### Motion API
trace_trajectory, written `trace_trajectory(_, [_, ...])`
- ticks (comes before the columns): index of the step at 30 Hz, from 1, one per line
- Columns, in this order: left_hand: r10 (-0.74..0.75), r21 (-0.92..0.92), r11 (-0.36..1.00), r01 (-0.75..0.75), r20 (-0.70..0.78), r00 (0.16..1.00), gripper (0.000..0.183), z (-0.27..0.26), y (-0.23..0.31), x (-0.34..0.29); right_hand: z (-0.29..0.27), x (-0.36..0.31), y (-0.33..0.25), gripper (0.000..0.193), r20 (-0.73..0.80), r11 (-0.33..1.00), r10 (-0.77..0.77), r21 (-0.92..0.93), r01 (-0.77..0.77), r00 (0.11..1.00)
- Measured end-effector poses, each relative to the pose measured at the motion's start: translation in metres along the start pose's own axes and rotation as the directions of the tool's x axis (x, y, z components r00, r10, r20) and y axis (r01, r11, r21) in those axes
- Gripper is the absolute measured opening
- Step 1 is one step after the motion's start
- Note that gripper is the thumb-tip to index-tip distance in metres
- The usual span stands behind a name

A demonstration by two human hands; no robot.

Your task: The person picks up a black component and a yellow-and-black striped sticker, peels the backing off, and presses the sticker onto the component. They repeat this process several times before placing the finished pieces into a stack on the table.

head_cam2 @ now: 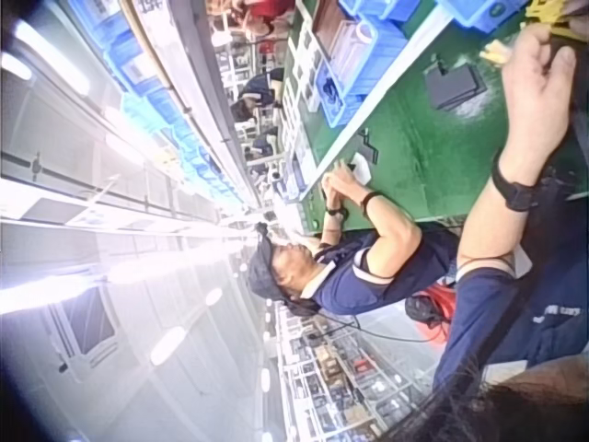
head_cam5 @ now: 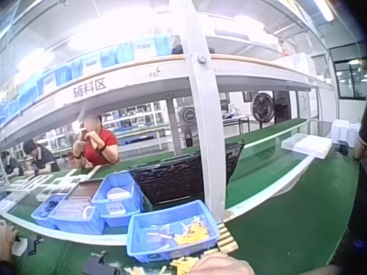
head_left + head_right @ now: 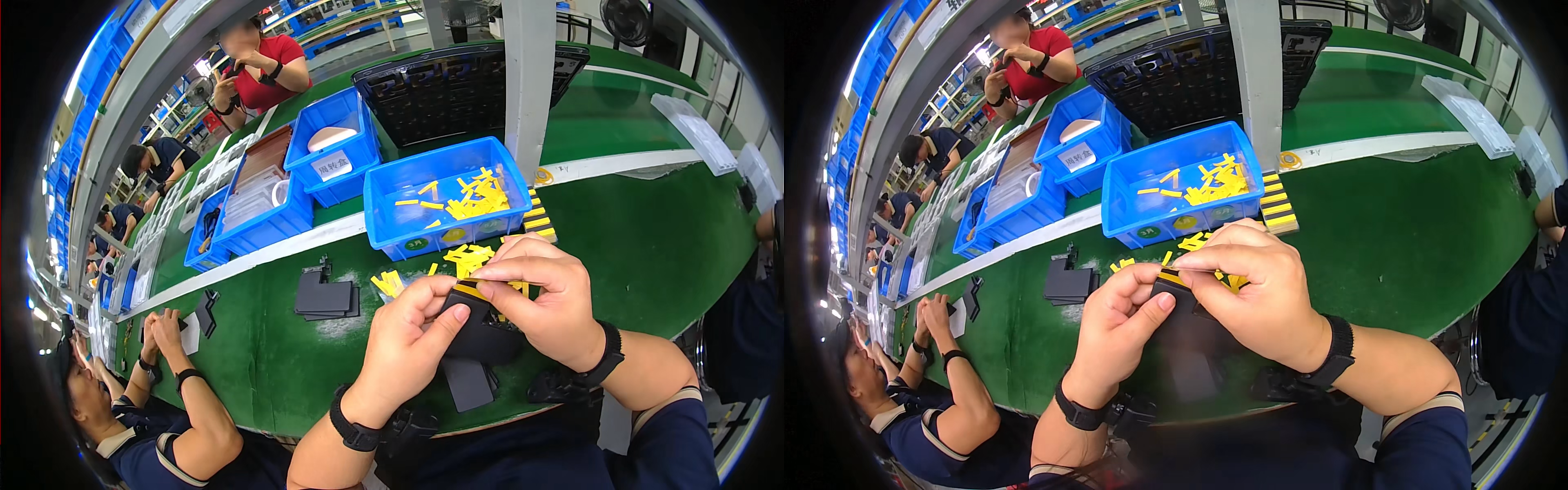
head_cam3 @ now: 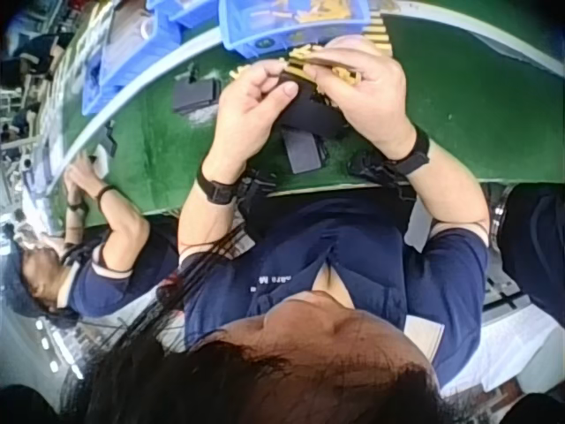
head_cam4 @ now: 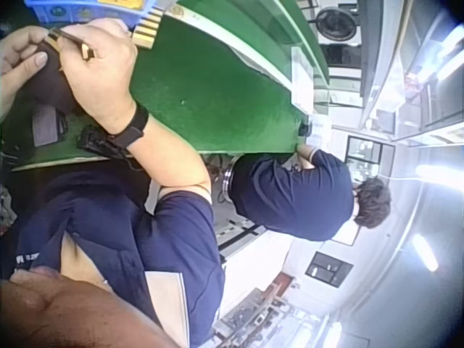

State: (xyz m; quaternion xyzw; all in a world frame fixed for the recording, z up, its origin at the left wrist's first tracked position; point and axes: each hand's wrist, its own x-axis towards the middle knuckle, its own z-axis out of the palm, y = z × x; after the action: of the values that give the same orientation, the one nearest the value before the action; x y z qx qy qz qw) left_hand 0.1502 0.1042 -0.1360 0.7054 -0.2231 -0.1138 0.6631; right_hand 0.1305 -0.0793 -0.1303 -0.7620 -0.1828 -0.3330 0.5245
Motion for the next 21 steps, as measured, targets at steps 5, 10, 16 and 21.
trace_trajectory(5, [-0.012,-0.011,1.000,0.012,-0.004,1.000,0.018,0.0002,-0.0002,-0.0004,-0.0006,0.0004,0.0005,0.017,0.014,1.000,-0.017,-0.023,0.017,1.000])
trace_trajectory(10, [-0.008,-0.050,0.999,0.008,-0.008,1.000,0.019,0.0018,0.0023,-0.0006,0.0009,0.0022,-0.0006,0.016,0.016,0.991,-0.068,-0.118,0.070,0.998])
trace_trajectory(16, [-0.010,-0.037,0.999,0.010,0.009,1.000,0.022,0.0030,0.0035,-0.0022,0.0029,0.0007,-0.0023,0.017,0.037,0.969,-0.084,-0.229,0.090,0.996])
trace_trajectory(21, [0.059,0.036,0.998,-0.057,-0.048,0.997,0.025,0.0054,0.0046,-0.0045,0.0006,0.0018,-0.0026,0.015,0.066,0.969,-0.075,-0.229,0.088,0.995])
